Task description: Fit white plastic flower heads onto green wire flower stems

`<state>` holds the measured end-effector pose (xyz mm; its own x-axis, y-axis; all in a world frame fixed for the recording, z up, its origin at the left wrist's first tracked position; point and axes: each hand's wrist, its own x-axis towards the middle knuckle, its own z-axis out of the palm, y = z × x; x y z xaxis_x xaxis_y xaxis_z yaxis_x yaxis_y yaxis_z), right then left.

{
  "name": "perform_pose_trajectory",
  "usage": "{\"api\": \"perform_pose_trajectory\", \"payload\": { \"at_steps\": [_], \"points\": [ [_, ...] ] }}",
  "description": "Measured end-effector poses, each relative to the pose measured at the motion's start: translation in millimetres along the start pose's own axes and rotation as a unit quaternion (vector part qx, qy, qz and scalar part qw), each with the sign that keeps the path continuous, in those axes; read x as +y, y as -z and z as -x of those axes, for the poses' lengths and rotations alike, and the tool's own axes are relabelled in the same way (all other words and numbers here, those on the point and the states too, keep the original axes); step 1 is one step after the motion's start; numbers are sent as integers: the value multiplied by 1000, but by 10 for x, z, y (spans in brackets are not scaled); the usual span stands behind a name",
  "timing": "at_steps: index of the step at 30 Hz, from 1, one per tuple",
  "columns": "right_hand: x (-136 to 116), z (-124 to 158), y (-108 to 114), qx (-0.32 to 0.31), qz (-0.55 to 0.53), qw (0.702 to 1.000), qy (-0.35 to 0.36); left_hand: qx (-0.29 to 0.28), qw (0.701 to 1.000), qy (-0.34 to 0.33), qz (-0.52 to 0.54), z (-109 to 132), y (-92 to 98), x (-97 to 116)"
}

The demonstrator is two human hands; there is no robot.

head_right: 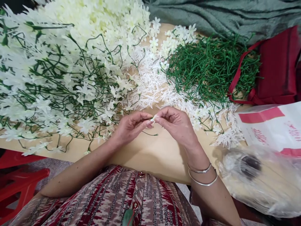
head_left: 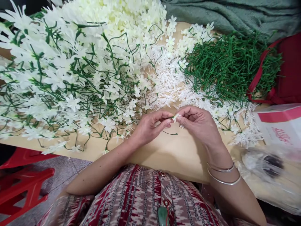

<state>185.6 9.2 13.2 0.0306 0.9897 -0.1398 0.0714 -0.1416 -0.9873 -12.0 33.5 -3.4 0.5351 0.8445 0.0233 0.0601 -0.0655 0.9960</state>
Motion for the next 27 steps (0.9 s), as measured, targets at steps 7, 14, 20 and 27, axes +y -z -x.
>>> {"api": "perform_pose_trajectory", "payload": {
  "at_steps": [7,14,20,27],
  "points": [
    [3,17,15,-9,6,1000,-8,37,999,16,25,18,-12,-40],
    [-12,16,14,-29,10,1000,-3,27,999,-6,-25,30,4,-15],
    [1,29,22,-52,8,998,-16,21,997,-24,-75,58,19,-9],
    [-29,11,42,-71,15,997,-38,15,994,-30,-103,69,28,17]
  ]
}}
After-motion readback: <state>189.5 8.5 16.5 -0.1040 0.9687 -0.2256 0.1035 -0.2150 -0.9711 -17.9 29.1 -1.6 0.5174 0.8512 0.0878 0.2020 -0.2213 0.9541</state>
